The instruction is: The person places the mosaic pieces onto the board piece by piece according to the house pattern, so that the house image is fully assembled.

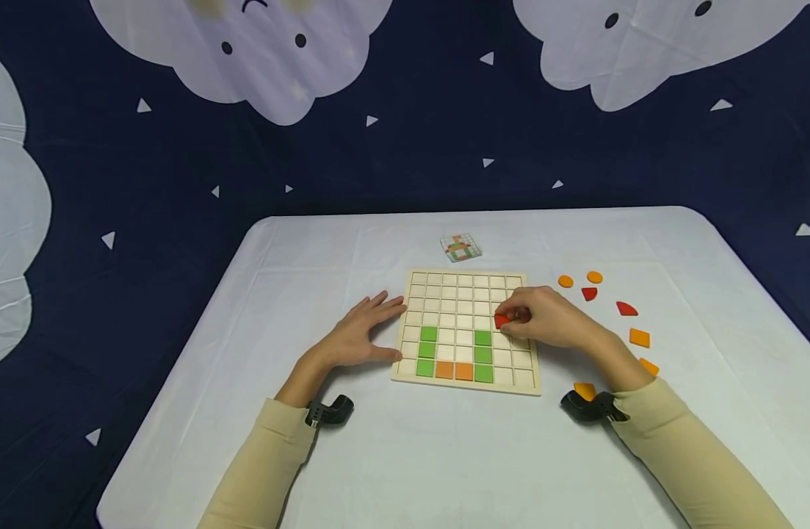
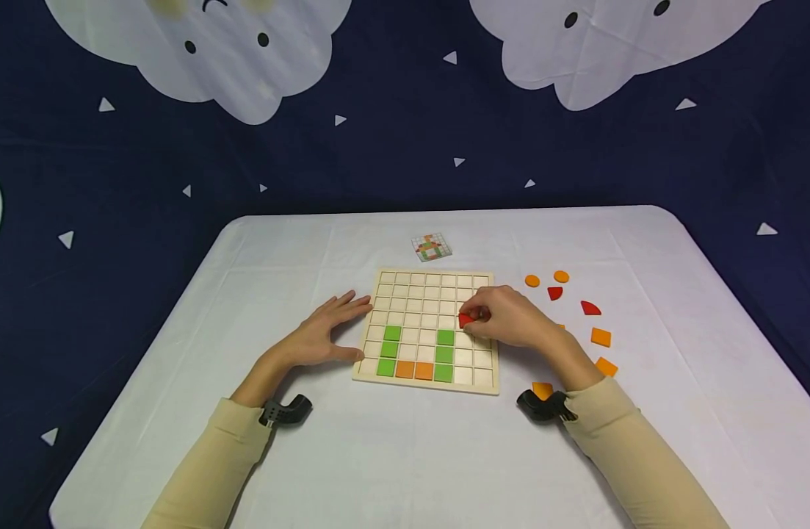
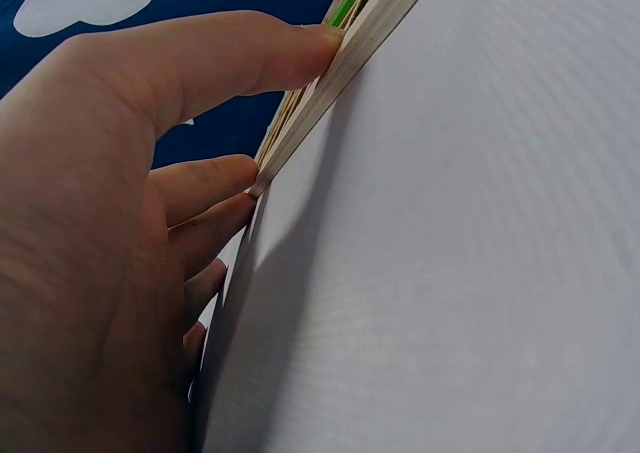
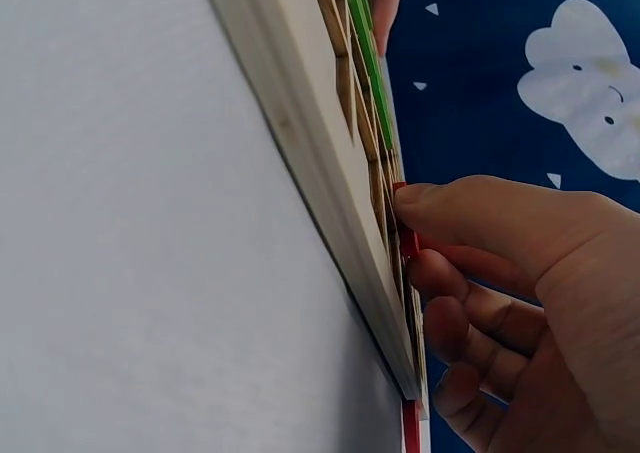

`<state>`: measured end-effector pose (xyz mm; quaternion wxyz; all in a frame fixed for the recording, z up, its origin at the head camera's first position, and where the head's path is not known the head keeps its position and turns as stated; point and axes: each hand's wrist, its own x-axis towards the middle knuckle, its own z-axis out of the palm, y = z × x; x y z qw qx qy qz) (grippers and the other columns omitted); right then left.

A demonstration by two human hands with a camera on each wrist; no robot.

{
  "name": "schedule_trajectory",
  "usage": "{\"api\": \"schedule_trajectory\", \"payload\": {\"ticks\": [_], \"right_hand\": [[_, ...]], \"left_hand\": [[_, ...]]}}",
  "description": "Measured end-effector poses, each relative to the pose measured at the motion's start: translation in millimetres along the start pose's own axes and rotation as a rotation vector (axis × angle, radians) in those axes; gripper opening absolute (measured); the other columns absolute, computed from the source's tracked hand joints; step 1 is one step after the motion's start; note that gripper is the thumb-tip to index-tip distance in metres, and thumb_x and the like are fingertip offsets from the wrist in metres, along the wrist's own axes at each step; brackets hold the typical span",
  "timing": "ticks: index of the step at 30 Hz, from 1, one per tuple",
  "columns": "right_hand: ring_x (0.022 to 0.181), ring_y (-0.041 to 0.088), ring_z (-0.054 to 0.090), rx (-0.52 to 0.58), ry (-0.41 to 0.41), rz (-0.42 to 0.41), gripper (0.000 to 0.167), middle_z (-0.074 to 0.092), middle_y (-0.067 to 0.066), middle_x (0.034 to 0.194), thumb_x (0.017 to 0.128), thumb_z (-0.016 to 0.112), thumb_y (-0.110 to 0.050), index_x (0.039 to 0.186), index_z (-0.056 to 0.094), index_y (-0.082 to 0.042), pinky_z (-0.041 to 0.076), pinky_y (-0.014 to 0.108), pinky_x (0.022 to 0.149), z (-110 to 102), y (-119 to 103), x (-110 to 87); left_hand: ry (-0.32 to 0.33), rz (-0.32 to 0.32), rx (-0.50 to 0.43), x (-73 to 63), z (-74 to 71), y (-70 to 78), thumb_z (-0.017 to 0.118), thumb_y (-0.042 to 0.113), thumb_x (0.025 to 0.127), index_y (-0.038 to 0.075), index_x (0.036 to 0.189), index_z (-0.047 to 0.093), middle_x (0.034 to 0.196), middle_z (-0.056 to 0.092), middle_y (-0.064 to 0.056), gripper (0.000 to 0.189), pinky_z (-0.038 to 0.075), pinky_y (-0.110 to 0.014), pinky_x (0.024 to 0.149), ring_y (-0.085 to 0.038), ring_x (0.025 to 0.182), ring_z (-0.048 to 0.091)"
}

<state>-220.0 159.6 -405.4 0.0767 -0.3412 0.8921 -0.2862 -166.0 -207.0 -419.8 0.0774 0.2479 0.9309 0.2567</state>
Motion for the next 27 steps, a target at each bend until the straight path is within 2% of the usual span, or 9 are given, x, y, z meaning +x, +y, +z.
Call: {"api": "schedule_trajectory", "payload": {"ticks": [16,21,27], "right_hand": [[0.076,0.012,0.055,0.003,-0.012,-0.012,0.027,0.064,-0.011,0.09,0.08,0.079,-0.024,0.105,0.074,-0.018,0.048,0.029,0.066,-4,-1,-4.8],[0.077,0.012,0.056,0.018,-0.03,0.017,0.025,0.062,-0.011,0.087,0.081,0.078,-0.023,0.104,0.074,-0.017,0.049,0.027,0.065,-14,3,-12.1],[0.078,0.013,0.054,-0.009,-0.039,0.089,0.026,0.061,-0.011,0.087,0.082,0.076,-0.025,0.107,0.073,-0.02,0.046,0.029,0.065,-26,15,-25.8]], "left_hand": [[0.008,0.012,0.001,0.0,0.6,0.1,0.074,0.047,0.075,0.018,0.147,0.042,0.154,0.03,0.007,0.084,0.003,-0.036,0.117,-0.017,0.145,0.01],[0.015,0.016,0.012,-0.1,1.3,-0.7,0.074,0.047,0.075,0.018,0.147,0.042,0.154,0.029,0.008,0.085,0.003,-0.035,0.117,-0.017,0.145,0.01],[0.0,0.001,0.012,1.7,0.7,0.2,0.074,0.048,0.075,0.019,0.148,0.04,0.154,0.027,0.01,0.085,0.002,-0.033,0.117,-0.015,0.145,0.009]]}}
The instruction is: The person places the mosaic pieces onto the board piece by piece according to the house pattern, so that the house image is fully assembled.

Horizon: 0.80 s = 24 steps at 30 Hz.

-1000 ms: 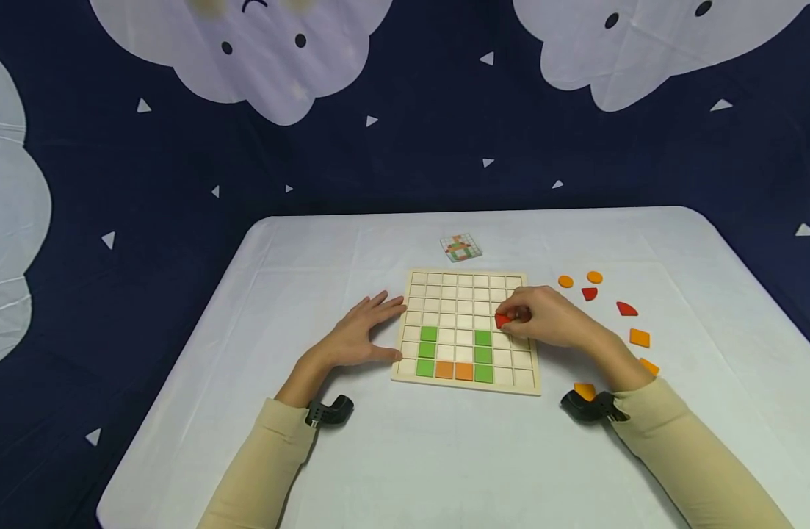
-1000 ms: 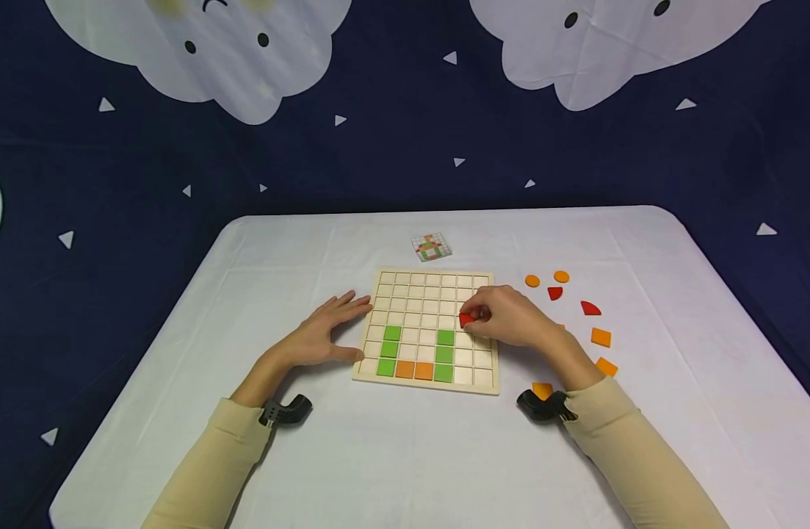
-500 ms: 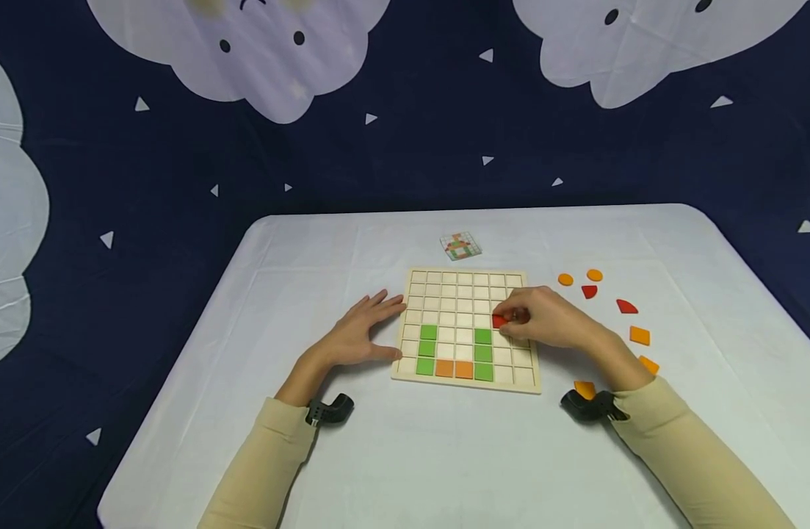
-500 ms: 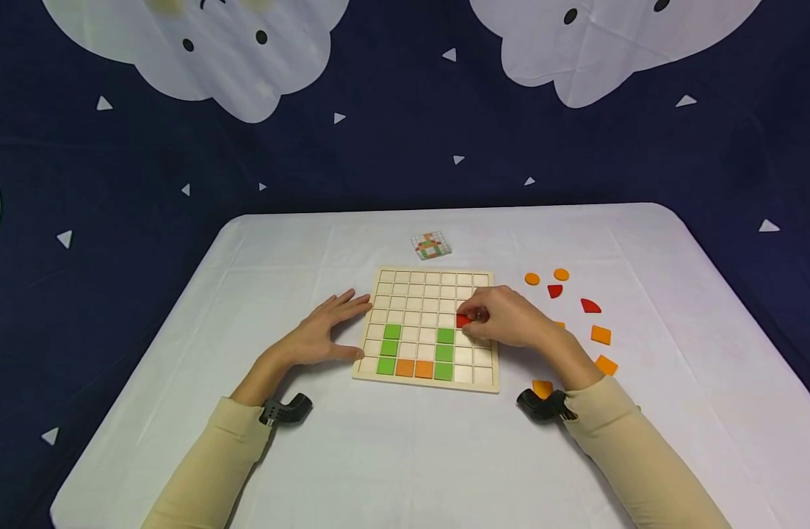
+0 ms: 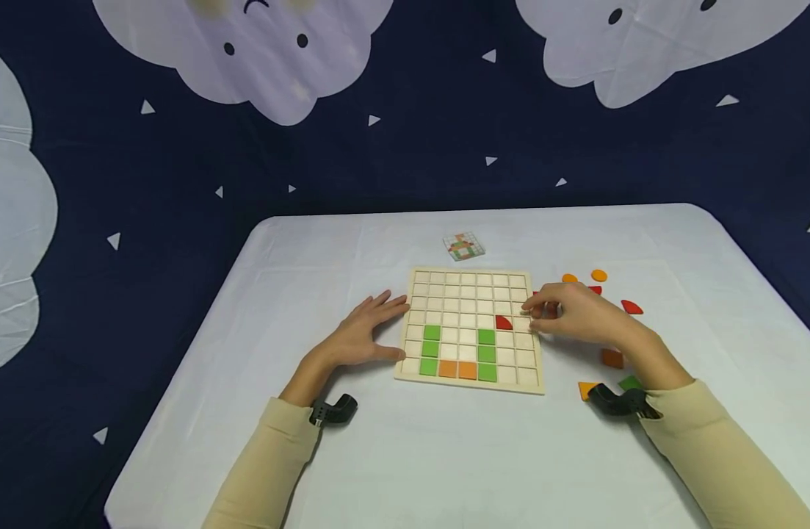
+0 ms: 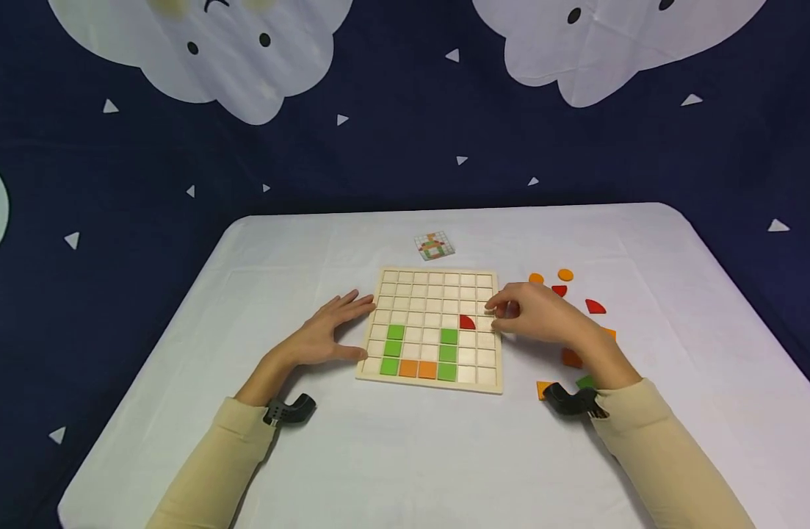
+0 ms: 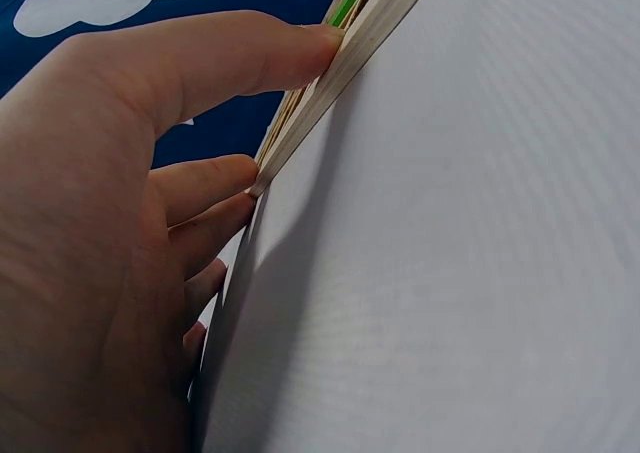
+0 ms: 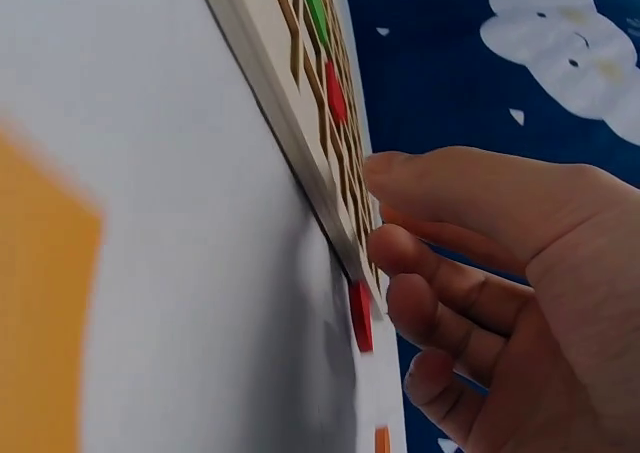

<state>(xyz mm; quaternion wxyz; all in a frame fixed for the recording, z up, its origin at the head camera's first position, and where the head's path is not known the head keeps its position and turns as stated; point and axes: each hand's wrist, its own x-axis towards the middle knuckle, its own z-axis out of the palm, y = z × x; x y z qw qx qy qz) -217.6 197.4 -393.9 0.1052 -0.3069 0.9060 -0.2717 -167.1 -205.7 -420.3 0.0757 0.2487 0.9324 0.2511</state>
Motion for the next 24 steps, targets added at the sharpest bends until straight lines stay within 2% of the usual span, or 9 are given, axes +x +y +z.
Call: {"api": "schedule_trajectory", "payload": {"ticks": [9,13,17,24], "right_hand": [[0.073,0.012,0.053,-0.003,-0.042,0.001,0.027,0.059,-0.011,0.083,0.079,0.08,-0.03,0.104,0.071,-0.024,0.044,0.024,0.061,-7,17,-18.3],[0.07,0.012,0.052,0.027,-0.083,0.041,0.026,0.058,-0.008,0.08,0.078,0.08,-0.035,0.099,0.07,-0.025,0.041,0.023,0.059,-10,21,-29.6],[0.071,0.013,0.051,0.054,-0.156,0.062,0.032,0.057,-0.005,0.083,0.076,0.079,-0.045,0.101,0.067,-0.027,0.041,0.024,0.058,-11,22,-43.0],[0.067,0.01,0.049,0.06,-0.214,0.012,0.047,0.054,-0.003,0.088,0.07,0.082,-0.049,0.108,0.063,-0.031,0.041,0.022,0.056,-9,20,-64.3]], "left_hand": [[0.006,-0.003,-0.003,-2.4,1.1,2.3,0.074,0.049,0.076,0.019,0.148,0.041,0.155,0.028,0.008,0.084,0.004,-0.037,0.117,-0.016,0.145,0.009],[-0.001,-0.013,0.001,-1.1,1.2,3.1,0.073,0.049,0.076,0.02,0.148,0.041,0.155,0.027,0.009,0.084,0.003,-0.036,0.117,-0.015,0.145,0.009],[0.001,-0.012,0.008,-0.5,1.0,3.1,0.073,0.05,0.076,0.021,0.148,0.04,0.155,0.026,0.011,0.084,0.003,-0.036,0.117,-0.016,0.145,0.008],[-0.001,-0.016,0.01,-1.3,1.7,1.6,0.073,0.05,0.075,0.02,0.148,0.041,0.155,0.026,0.011,0.085,0.002,-0.034,0.116,-0.015,0.145,0.008]]}}
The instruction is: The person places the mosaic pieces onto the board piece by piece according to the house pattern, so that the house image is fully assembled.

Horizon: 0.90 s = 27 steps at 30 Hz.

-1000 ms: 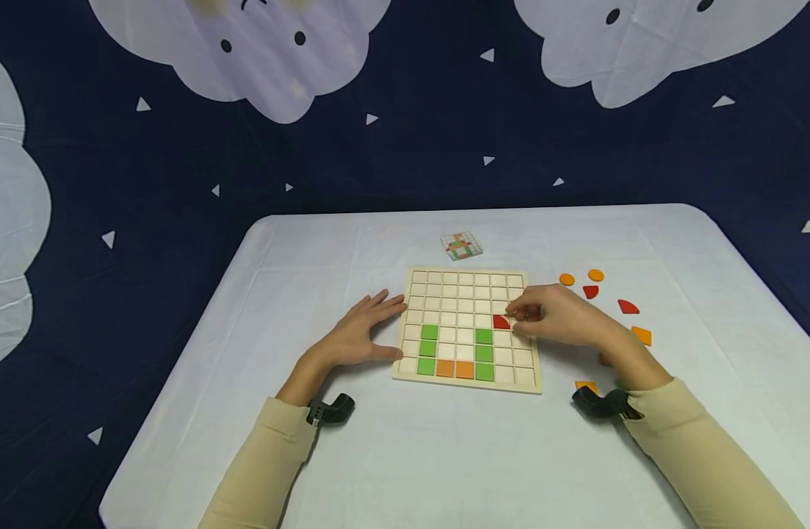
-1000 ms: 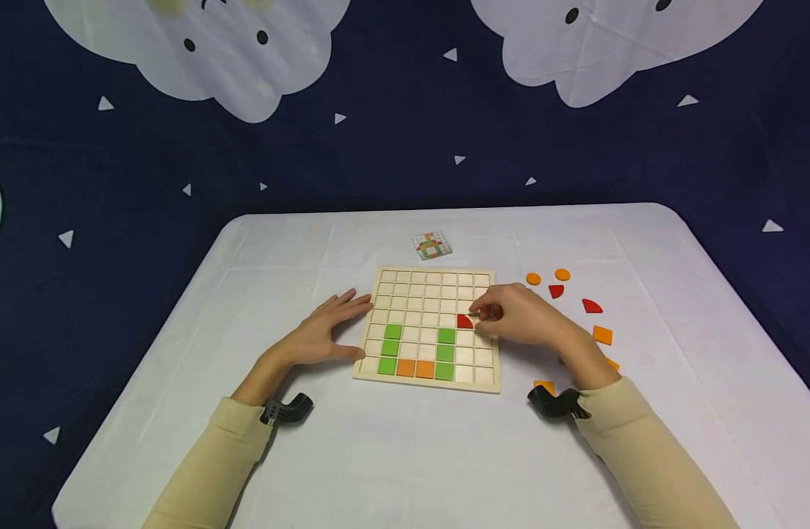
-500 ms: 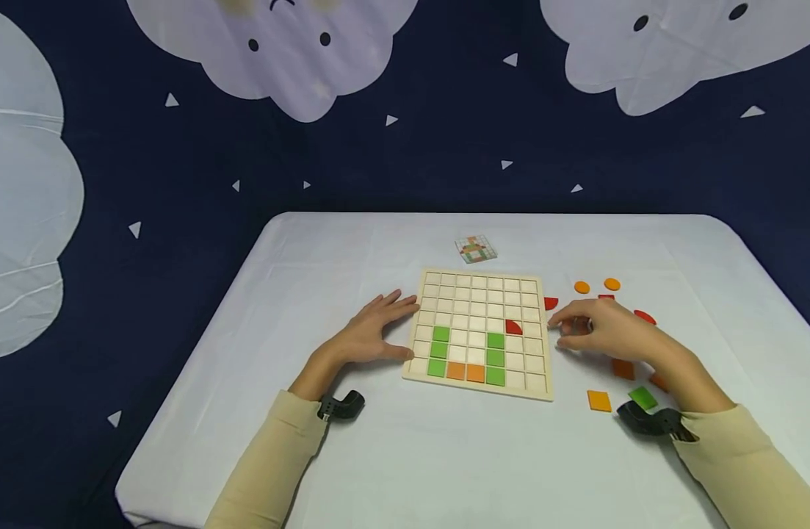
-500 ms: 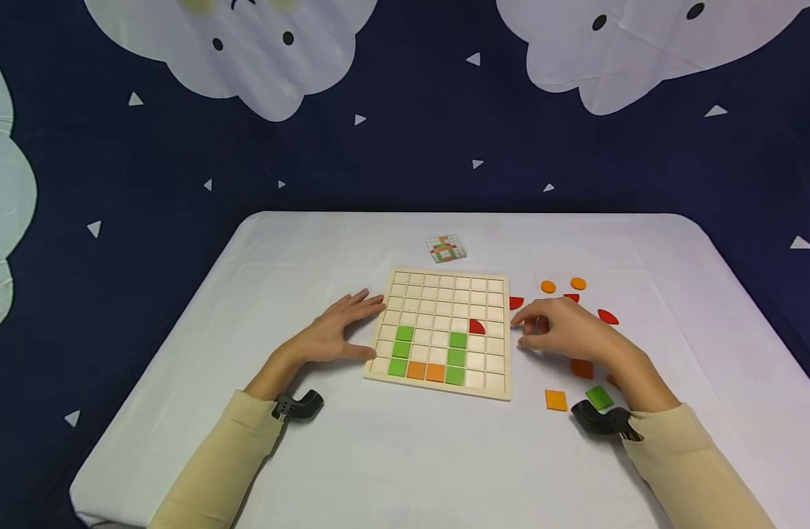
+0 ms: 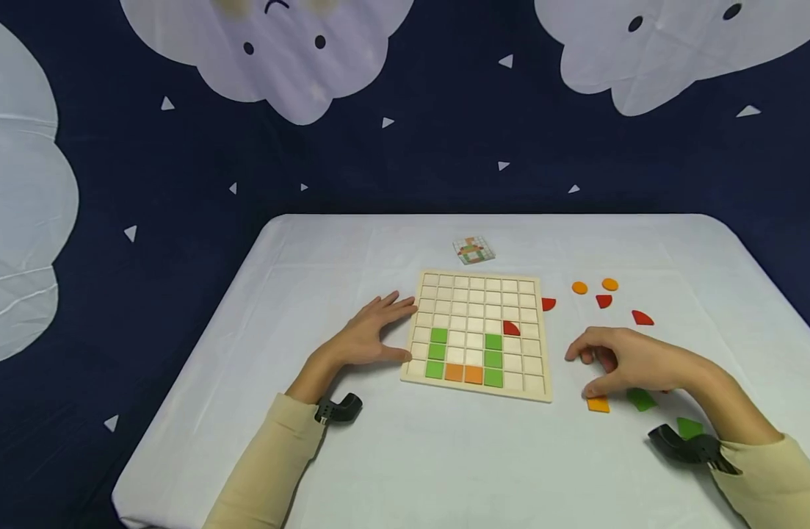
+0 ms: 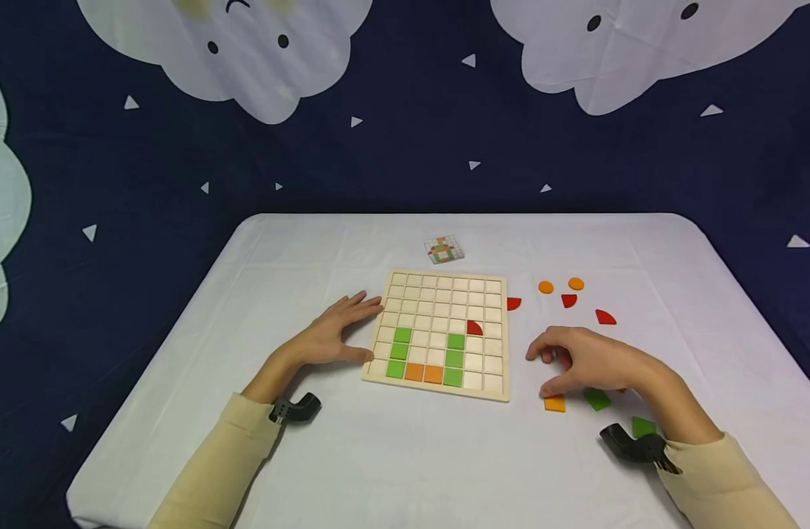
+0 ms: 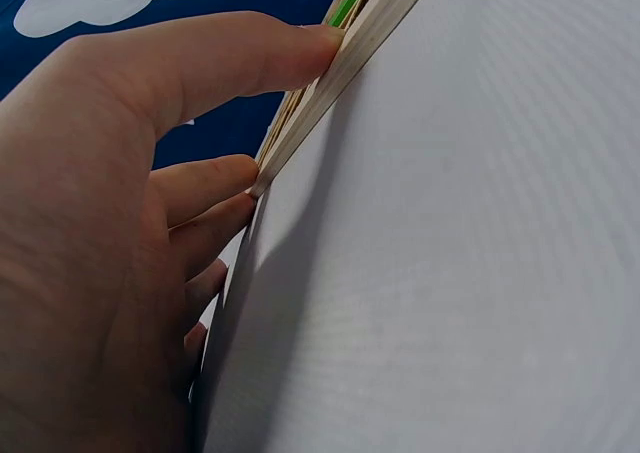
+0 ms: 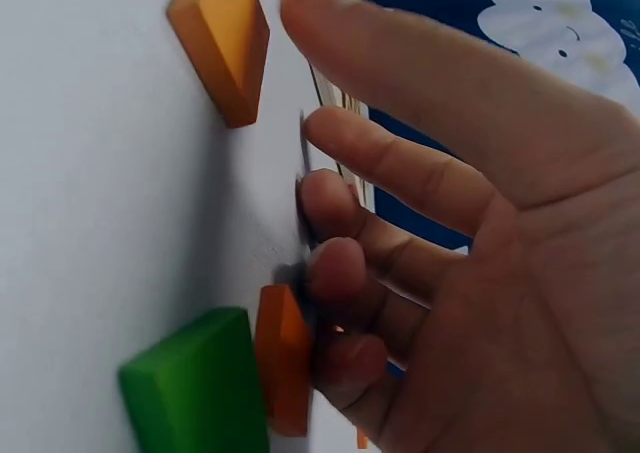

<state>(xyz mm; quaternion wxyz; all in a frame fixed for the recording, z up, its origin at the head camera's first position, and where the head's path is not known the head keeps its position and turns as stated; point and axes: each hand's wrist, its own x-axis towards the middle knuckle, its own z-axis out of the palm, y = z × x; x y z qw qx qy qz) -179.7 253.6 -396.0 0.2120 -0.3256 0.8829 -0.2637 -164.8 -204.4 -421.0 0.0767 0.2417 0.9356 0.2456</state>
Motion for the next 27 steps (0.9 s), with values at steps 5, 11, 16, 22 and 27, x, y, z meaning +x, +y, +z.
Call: {"api": "schedule_trajectory", "payload": {"ticks": [5,11,16,22,27], "right_hand": [[0.068,0.009,0.049,-0.02,-0.013,-0.033,0.05,0.053,-0.004,0.089,0.069,0.083,-0.047,0.111,0.061,-0.031,0.04,0.021,0.057,2,-1,-3.8],[0.067,0.009,0.048,0.02,-0.004,-0.047,0.046,0.053,-0.004,0.089,0.073,0.081,-0.046,0.11,0.061,-0.028,0.04,0.022,0.055,2,4,-2.7],[0.07,0.011,0.05,0.038,0.042,-0.001,0.041,0.055,-0.004,0.088,0.074,0.078,-0.05,0.106,0.063,-0.029,0.041,0.023,0.058,2,7,1.7],[0.077,0.01,0.051,0.034,0.112,-0.004,0.034,0.056,-0.006,0.087,0.078,0.076,-0.048,0.105,0.065,-0.03,0.043,0.022,0.064,3,12,7.5],[0.076,0.011,0.053,0.078,0.084,-0.043,0.03,0.06,-0.008,0.089,0.08,0.077,-0.041,0.107,0.067,-0.031,0.045,0.023,0.061,2,15,8.3]], "left_hand": [[0.004,-0.002,-0.005,-1.7,1.4,-0.4,0.073,0.05,0.075,0.02,0.148,0.041,0.154,0.027,0.012,0.085,0.002,-0.033,0.116,-0.013,0.145,0.008],[0.003,0.002,-0.008,-2.0,1.9,0.8,0.074,0.049,0.075,0.019,0.148,0.041,0.154,0.027,0.01,0.085,0.003,-0.036,0.117,-0.015,0.145,0.009],[-0.003,-0.001,-0.003,-1.9,1.3,0.5,0.074,0.049,0.075,0.02,0.148,0.041,0.155,0.027,0.01,0.085,0.003,-0.035,0.117,-0.015,0.145,0.009],[-0.008,-0.012,0.0,-1.3,-0.3,0.5,0.074,0.049,0.076,0.021,0.148,0.04,0.155,0.025,0.011,0.085,0.002,-0.033,0.116,-0.014,0.145,0.007],[-0.009,-0.009,0.0,-0.8,-0.6,-0.1,0.073,0.05,0.076,0.021,0.149,0.039,0.155,0.024,0.013,0.085,0.002,-0.034,0.116,-0.013,0.145,0.007]]}}
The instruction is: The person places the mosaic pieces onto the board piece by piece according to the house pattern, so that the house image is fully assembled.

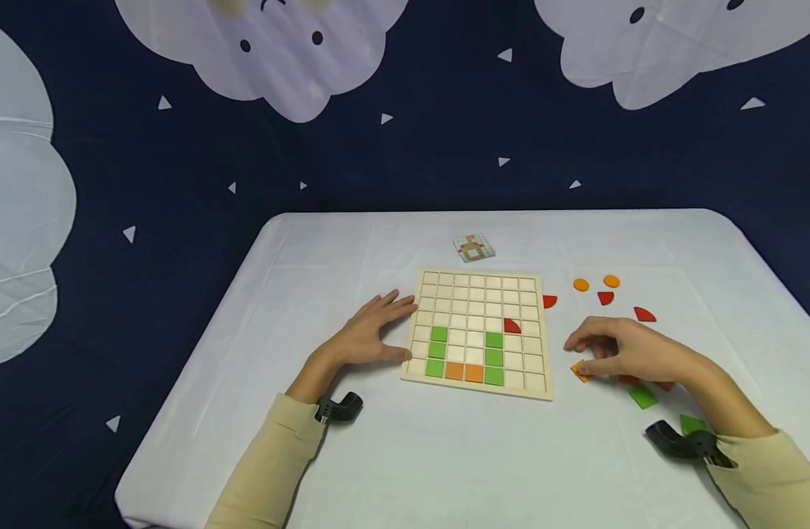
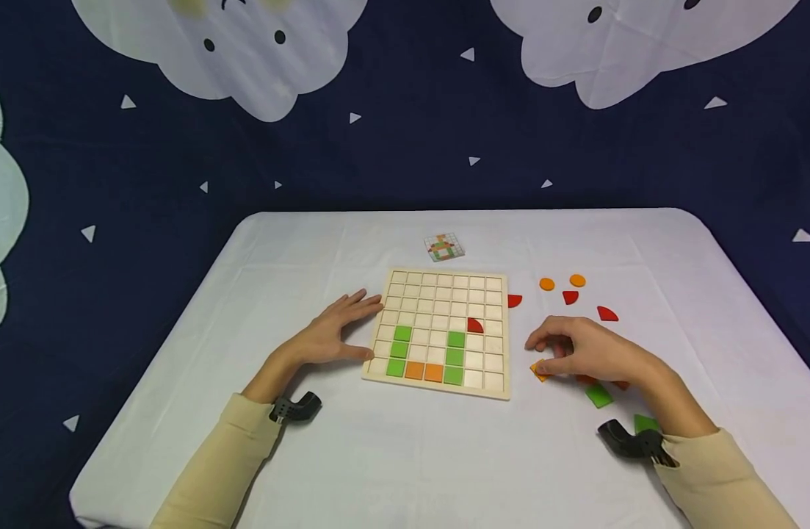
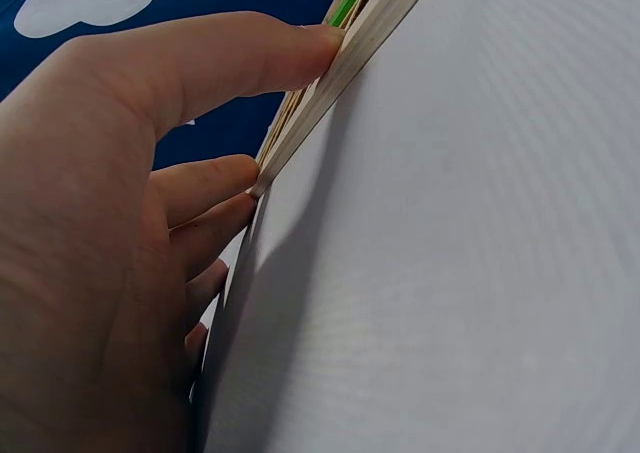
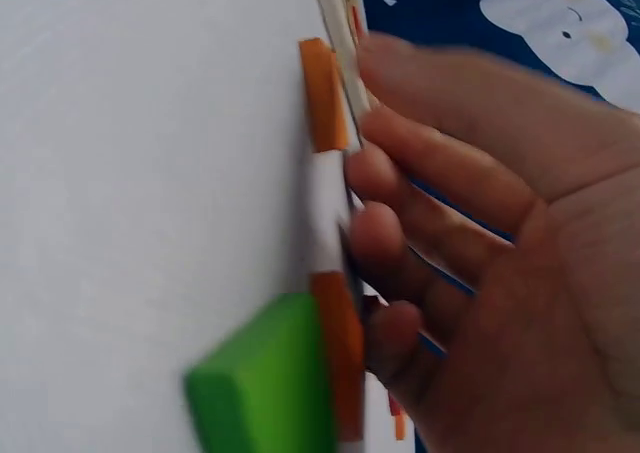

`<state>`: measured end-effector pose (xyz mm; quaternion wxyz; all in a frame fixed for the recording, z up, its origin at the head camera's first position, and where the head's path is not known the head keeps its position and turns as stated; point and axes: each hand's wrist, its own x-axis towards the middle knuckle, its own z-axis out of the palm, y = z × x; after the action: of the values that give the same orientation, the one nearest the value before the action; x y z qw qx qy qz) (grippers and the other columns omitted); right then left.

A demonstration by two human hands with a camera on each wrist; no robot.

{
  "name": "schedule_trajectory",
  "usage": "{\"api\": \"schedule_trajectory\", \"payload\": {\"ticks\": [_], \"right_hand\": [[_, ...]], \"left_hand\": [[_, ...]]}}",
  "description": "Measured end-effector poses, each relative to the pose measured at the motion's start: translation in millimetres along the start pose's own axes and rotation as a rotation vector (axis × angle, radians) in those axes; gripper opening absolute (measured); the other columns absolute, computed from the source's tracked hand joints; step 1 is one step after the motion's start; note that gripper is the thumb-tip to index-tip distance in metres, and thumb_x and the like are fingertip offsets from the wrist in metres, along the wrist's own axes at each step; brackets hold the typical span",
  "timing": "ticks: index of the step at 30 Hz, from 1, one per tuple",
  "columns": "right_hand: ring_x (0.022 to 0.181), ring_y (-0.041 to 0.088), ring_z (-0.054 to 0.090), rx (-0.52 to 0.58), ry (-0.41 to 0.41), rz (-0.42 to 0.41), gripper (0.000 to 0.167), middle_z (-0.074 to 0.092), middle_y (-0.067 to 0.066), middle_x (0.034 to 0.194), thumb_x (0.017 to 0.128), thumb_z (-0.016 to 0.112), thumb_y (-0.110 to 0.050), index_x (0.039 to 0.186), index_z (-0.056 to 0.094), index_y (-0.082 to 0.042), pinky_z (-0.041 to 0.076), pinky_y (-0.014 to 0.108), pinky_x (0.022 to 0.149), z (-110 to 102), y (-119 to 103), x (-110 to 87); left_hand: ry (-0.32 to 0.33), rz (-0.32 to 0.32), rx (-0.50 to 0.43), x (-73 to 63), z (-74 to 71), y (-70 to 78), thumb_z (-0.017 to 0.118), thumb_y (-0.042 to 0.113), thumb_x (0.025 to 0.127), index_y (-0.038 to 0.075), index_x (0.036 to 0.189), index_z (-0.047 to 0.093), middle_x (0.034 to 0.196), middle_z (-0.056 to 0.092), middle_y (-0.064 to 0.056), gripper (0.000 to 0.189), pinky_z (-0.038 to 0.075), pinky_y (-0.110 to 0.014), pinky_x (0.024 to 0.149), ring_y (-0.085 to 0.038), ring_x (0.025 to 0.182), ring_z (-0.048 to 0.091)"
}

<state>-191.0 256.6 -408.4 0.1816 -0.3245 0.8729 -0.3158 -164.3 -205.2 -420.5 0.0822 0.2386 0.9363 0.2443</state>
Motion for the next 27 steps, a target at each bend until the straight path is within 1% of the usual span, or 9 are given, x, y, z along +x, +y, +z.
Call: {"api": "schedule_trajectory", "payload": {"ticks": [4,7,9,13,15,21,27], "right_hand": [[0.077,0.014,0.052,0.058,-0.077,-0.029,0.03,0.059,-0.005,0.092,0.081,0.079,-0.025,0.109,0.067,-0.028,0.045,0.025,0.06,-2,-1,-1.2],[0.077,0.015,0.052,0.052,-0.097,-0.051,0.031,0.058,-0.004,0.09,0.081,0.076,-0.013,0.107,0.067,-0.027,0.044,0.025,0.06,-2,-2,-1.4],[0.077,0.014,0.051,0.029,-0.097,-0.058,0.032,0.057,-0.005,0.09,0.08,0.075,-0.01,0.105,0.067,-0.029,0.044,0.025,0.06,-2,-3,-1.0],[0.075,0.011,0.052,-0.025,-0.064,-0.048,0.03,0.058,-0.009,0.088,0.079,0.078,-0.014,0.1,0.068,-0.032,0.043,0.024,0.059,-1,-4,1.2],[0.075,0.011,0.052,-0.033,-0.042,-0.036,0.029,0.057,-0.009,0.088,0.078,0.079,-0.016,0.099,0.068,-0.033,0.043,0.024,0.06,0,-5,2.6],[0.078,0.013,0.052,0.0,0.043,-0.011,0.032,0.059,-0.008,0.089,0.076,0.078,-0.01,0.099,0.068,-0.03,0.043,0.025,0.06,3,-7,6.9],[0.075,0.013,0.053,0.0,0.062,-0.035,0.029,0.059,-0.008,0.088,0.079,0.079,-0.014,0.102,0.067,-0.028,0.044,0.024,0.059,4,-7,16.3]], "left_hand": [[0.004,-0.002,-0.006,-0.3,-1.4,-0.2,0.073,0.049,0.076,0.021,0.149,0.039,0.155,0.025,0.012,0.085,0.001,-0.034,0.116,-0.013,0.145,0.007],[0.005,0.002,-0.007,0.0,-1.6,-0.7,0.073,0.05,0.076,0.02,0.148,0.039,0.155,0.025,0.011,0.085,0.002,-0.035,0.117,-0.014,0.145,0.007],[0.003,0.009,-0.004,0.4,-1.3,-1.0,0.072,0.051,0.076,0.02,0.148,0.039,0.155,0.025,0.011,0.085,0.002,-0.035,0.117,-0.015,0.145,0.008],[0.007,0.014,-0.006,0.5,-1.0,-1.2,0.072,0.051,0.076,0.019,0.148,0.04,0.155,0.025,0.011,0.085,0.002,-0.036,0.117,-0.016,0.145,0.009],[0.011,0.011,-0.009,0.4,-1.3,-1.0,0.073,0.051,0.075,0.019,0.148,0.04,0.155,0.025,0.012,0.086,0.002,-0.035,0.117,-0.016,0.145,0.008],[0.017,0.016,-0.009,0.4,-0.7,-1.3,0.073,0.051,0.076,0.019,0.148,0.04,0.155,0.025,0.012,0.086,0.002,-0.035,0.117,-0.015,0.145,0.008],[0.017,0.017,-0.01,0.5,0.4,-0.9,0.074,0.05,0.075,0.019,0.148,0.04,0.155,0.026,0.011,0.086,0.002,-0.034,0.117,-0.015,0.145,0.009]]}}
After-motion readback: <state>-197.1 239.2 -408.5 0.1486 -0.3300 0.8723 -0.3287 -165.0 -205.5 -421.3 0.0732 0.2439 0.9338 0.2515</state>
